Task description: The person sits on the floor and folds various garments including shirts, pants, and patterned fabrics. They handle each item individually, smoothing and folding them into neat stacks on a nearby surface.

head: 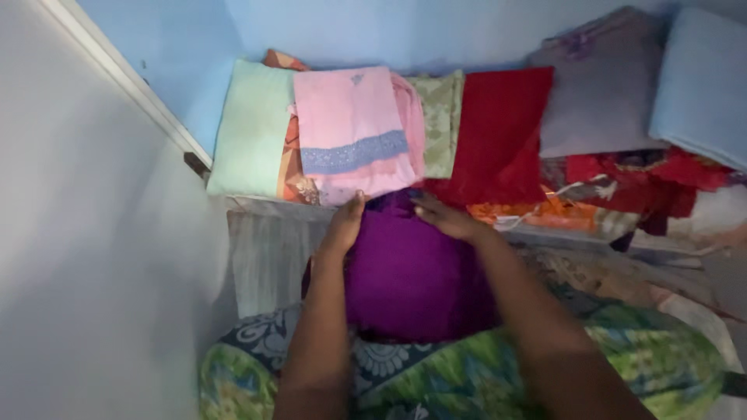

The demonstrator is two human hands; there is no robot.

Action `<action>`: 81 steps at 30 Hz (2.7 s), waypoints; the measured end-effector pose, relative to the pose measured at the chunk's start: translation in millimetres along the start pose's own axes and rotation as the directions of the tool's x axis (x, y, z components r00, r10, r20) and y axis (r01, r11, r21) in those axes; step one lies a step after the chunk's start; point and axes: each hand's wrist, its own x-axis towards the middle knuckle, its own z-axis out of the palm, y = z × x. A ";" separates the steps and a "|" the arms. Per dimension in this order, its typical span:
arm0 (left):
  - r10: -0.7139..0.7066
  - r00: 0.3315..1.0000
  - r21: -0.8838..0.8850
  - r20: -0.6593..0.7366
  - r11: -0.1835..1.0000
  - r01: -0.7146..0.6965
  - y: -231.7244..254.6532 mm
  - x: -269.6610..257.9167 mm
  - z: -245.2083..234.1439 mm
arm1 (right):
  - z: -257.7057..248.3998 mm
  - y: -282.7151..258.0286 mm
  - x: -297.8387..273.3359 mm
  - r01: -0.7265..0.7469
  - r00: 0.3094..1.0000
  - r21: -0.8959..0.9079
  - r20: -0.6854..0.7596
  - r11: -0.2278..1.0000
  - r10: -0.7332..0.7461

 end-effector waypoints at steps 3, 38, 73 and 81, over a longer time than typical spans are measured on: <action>-0.177 0.983 0.270 -0.041 0.945 0.182 57.4 -50.6 5.6 | 17.8 4.4 -57.8 -0.022 0.973 -0.106 -0.231 0.994 -0.003; 0.636 0.688 0.488 0.349 0.504 -0.713 142.6 -253.9 35.4 | -70.4 -126.9 -217.9 0.334 0.897 -0.436 -0.124 0.835 -0.424; -0.398 0.917 -0.837 0.036 0.489 0.245 179.9 -202.2 -16.4 | -61.1 -192.8 -134.1 -0.310 0.950 0.744 0.225 0.592 0.214; -0.004 0.871 -0.322 -0.491 0.930 -0.177 242.8 -46.8 -172.0 | -113.1 -277.3 59.6 0.267 0.942 0.835 -0.332 0.481 0.053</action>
